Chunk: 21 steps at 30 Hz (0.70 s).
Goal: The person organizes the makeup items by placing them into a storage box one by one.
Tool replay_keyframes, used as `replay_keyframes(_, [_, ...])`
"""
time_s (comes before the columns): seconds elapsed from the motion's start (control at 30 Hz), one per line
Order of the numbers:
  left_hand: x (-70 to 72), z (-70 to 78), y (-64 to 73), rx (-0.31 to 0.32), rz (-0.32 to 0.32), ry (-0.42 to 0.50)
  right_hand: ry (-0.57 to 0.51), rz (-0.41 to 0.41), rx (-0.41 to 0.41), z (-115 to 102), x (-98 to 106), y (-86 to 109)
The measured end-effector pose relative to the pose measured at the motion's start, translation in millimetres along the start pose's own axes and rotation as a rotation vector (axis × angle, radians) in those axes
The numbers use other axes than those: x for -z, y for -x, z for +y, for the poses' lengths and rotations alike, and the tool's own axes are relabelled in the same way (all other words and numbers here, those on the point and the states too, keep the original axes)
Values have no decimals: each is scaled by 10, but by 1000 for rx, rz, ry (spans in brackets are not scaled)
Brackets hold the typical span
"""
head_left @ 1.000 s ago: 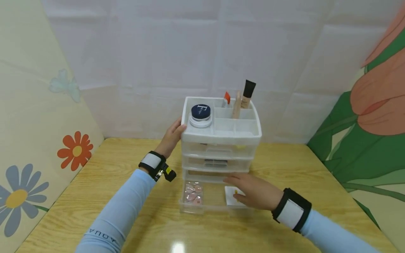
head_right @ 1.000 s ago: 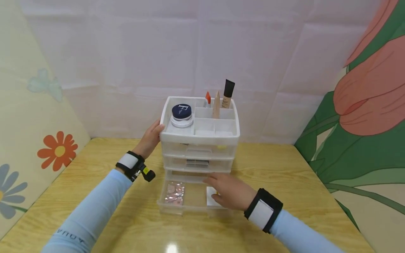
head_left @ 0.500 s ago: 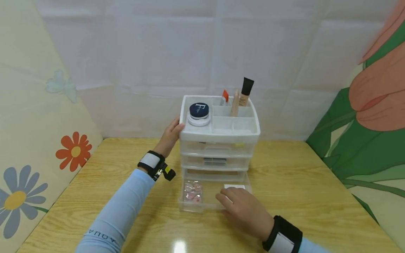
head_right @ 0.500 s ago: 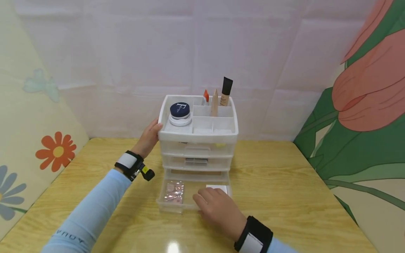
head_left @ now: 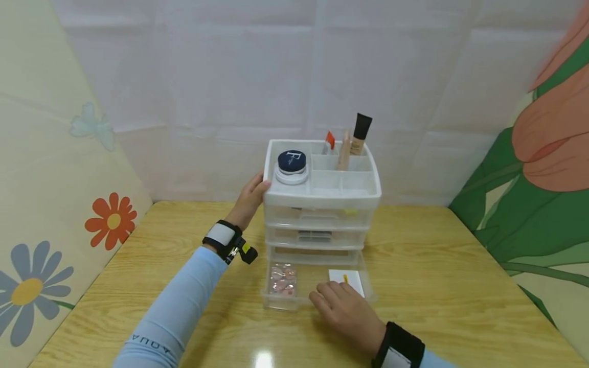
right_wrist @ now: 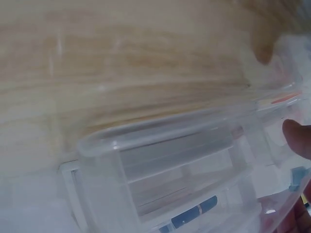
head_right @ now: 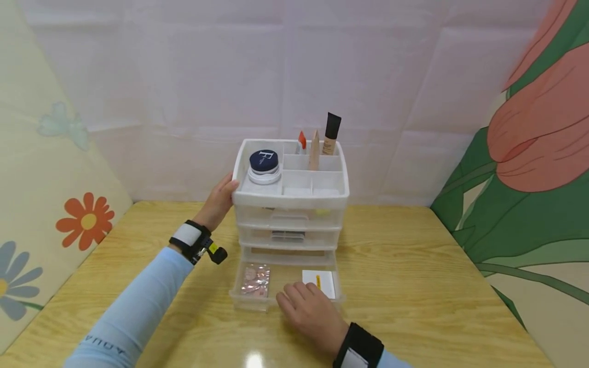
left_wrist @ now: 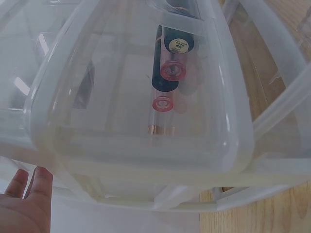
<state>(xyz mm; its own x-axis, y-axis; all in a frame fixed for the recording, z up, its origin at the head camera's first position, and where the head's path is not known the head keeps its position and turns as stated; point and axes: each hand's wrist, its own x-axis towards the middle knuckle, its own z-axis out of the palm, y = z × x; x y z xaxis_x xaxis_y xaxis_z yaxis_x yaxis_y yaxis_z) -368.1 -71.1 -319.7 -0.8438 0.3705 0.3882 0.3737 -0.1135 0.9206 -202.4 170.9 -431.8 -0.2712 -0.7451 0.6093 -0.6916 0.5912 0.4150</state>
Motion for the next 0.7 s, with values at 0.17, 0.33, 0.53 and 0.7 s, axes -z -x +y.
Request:
replay_keyframes(0.17, [-55,159,82,-6,-5,-19,-25,-10,16,7,2,-9])
replay_keyframes(0.33, [6,-22,12,-10,1,-2,-43,-63,23,2,16,-6])
replay_keyframes(0.53, [45,-149,-28,-33,3,-3,-53,-24,16,25,2,-13])
replay_keyframes(0.7, [45,-136,-23,-31,3,-24,-75,-10,-22,52,-30,-16])
